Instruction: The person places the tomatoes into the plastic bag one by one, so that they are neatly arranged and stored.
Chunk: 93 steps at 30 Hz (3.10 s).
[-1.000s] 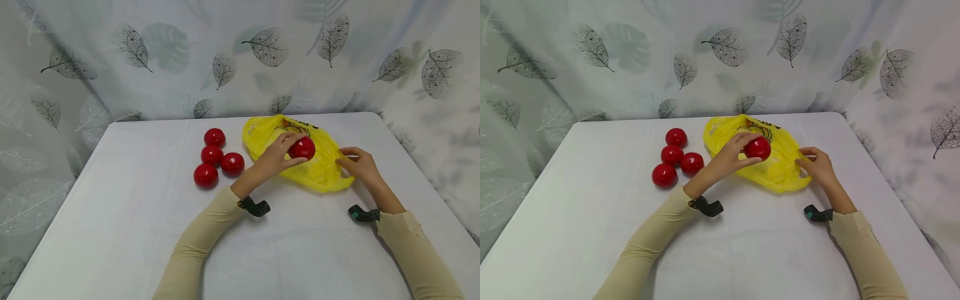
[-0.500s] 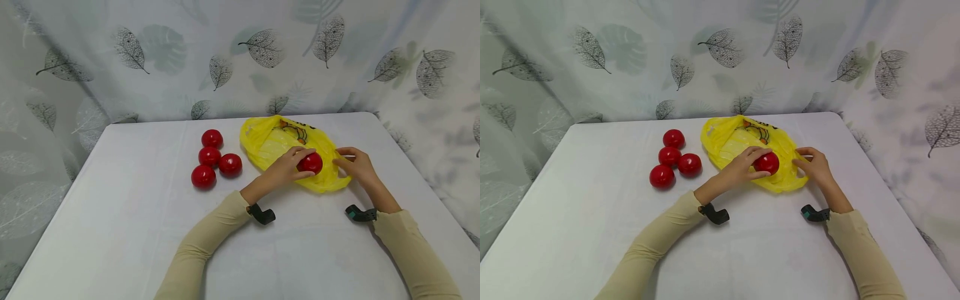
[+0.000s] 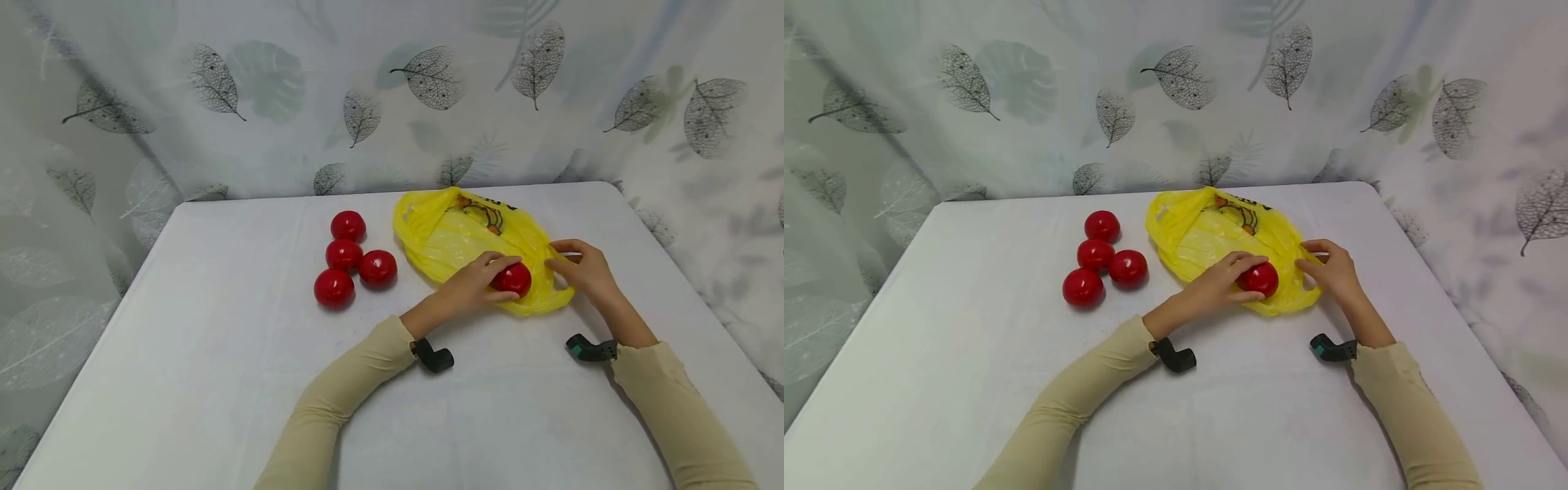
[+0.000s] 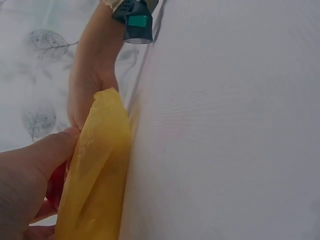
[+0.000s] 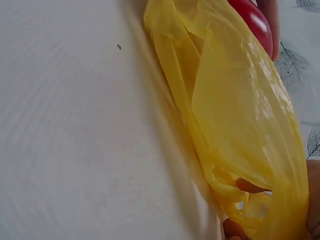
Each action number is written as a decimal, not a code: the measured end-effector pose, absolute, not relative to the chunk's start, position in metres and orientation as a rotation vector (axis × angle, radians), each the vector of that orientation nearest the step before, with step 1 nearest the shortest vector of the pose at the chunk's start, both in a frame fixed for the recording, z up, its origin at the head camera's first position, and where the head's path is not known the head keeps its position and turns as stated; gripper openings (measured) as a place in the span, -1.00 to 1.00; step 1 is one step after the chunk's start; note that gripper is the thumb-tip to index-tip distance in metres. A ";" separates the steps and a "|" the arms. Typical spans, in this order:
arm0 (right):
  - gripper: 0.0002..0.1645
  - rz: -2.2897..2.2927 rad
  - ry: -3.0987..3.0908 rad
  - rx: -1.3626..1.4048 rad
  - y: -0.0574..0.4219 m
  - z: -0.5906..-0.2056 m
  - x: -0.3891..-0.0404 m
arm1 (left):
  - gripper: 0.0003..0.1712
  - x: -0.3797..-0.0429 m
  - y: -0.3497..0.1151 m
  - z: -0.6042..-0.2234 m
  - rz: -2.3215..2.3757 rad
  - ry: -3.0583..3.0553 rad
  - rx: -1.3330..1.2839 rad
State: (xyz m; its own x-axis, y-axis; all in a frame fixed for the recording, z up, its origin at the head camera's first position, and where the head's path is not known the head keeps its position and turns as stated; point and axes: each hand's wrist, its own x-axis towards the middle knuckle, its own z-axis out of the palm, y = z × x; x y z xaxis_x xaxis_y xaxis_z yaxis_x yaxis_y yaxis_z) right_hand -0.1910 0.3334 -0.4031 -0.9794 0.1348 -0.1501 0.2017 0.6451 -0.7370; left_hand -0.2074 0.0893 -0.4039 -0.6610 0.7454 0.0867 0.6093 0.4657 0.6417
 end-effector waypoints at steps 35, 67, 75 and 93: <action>-0.32 -1.231 2.791 0.252 0.333 -0.404 -0.191 | -0.17 -0.205 0.087 -0.404 0.945 2.501 1.034; -0.35 -1.262 2.786 0.221 0.334 -0.408 -0.191 | -0.29 -0.203 0.040 -0.385 1.060 2.640 1.175; -0.33 -1.268 2.768 0.234 0.334 -0.409 -0.191 | -0.31 -0.198 0.023 -0.379 1.093 2.676 1.234; -0.35 -1.295 2.754 0.237 0.331 -0.415 -0.189 | -0.36 -0.176 -0.037 -0.369 1.074 2.868 1.264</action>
